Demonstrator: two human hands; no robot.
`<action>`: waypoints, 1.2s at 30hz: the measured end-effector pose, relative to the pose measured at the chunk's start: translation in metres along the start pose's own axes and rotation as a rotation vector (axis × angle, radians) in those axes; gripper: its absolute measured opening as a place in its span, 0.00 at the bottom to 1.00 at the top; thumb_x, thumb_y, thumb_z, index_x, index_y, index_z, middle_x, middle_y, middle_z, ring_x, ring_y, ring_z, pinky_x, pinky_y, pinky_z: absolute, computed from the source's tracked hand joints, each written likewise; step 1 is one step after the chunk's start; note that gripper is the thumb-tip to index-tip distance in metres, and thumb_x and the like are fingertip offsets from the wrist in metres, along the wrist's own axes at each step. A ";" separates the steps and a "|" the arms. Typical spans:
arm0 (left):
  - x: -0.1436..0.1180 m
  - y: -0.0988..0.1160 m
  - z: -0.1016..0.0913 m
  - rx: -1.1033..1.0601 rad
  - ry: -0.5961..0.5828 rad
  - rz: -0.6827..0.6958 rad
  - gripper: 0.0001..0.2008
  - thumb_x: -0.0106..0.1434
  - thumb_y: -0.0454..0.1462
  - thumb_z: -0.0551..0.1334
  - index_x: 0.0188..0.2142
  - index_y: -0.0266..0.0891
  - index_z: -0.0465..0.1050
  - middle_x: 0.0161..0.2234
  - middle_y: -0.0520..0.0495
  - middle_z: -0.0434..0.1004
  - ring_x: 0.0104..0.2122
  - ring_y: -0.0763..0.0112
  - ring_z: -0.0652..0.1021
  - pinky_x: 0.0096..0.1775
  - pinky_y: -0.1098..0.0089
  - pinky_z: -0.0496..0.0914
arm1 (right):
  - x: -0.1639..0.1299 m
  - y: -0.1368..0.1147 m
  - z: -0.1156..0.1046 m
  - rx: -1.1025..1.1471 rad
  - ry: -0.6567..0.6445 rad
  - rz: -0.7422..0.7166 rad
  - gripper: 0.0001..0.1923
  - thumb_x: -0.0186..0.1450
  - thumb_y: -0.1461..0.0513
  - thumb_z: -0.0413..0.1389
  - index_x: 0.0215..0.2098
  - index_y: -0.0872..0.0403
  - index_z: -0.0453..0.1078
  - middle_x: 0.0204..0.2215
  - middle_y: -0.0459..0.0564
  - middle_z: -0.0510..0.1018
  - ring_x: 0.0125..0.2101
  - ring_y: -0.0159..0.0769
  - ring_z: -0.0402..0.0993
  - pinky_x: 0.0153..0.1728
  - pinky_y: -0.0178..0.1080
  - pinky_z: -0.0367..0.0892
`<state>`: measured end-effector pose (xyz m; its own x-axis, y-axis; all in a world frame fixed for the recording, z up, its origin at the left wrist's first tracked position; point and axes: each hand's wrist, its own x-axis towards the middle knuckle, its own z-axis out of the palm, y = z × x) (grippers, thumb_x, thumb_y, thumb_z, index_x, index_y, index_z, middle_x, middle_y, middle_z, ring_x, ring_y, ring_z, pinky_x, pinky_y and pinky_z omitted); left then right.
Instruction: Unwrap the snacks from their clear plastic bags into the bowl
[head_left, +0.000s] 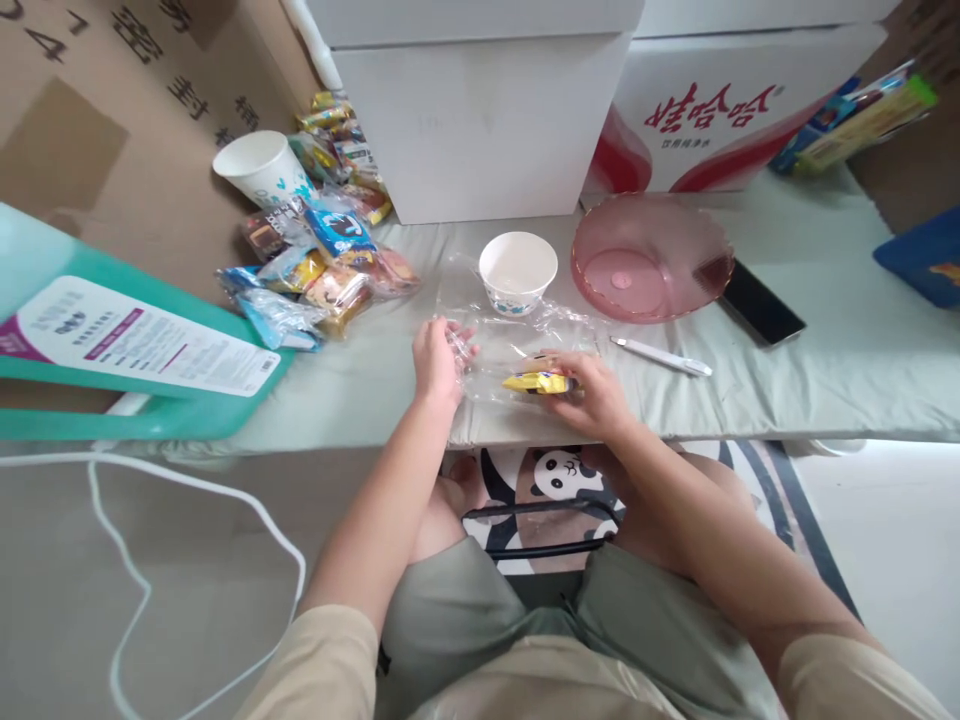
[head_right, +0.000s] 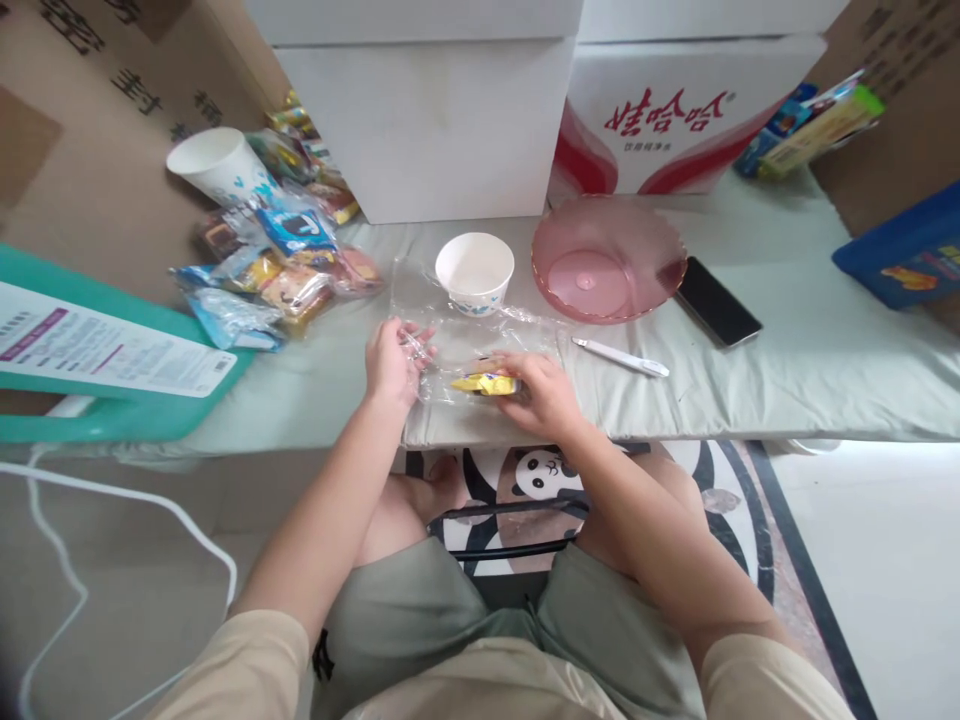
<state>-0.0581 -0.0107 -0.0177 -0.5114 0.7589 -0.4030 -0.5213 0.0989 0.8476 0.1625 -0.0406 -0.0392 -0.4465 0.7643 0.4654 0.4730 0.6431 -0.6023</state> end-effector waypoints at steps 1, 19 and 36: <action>0.000 0.002 0.000 0.004 -0.002 0.001 0.09 0.56 0.40 0.63 0.28 0.42 0.62 0.27 0.54 0.70 0.28 0.72 0.80 0.24 0.76 0.71 | -0.002 -0.001 -0.005 0.044 0.045 0.015 0.17 0.63 0.56 0.62 0.48 0.47 0.66 0.45 0.55 0.82 0.46 0.49 0.81 0.44 0.49 0.73; -0.009 0.004 0.009 -0.014 -0.182 0.033 0.13 0.44 0.38 0.67 0.23 0.40 0.62 0.22 0.56 0.69 0.25 0.73 0.79 0.26 0.76 0.71 | 0.077 0.037 -0.113 -0.423 0.203 0.371 0.16 0.69 0.57 0.54 0.51 0.58 0.69 0.51 0.61 0.77 0.53 0.47 0.73 0.56 0.51 0.66; -0.009 0.042 -0.052 0.924 -0.726 0.859 0.23 0.50 0.43 0.72 0.46 0.43 0.73 0.54 0.42 0.76 0.61 0.52 0.73 0.65 0.52 0.64 | -0.037 -0.017 -0.067 0.139 0.000 0.267 0.06 0.68 0.60 0.56 0.32 0.52 0.69 0.54 0.57 0.79 0.54 0.48 0.78 0.54 0.51 0.71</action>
<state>-0.1113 -0.0471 0.0036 0.1648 0.9205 0.3543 0.5214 -0.3862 0.7609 0.2224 -0.0763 -0.0027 -0.3206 0.9054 0.2782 0.4652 0.4064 -0.7864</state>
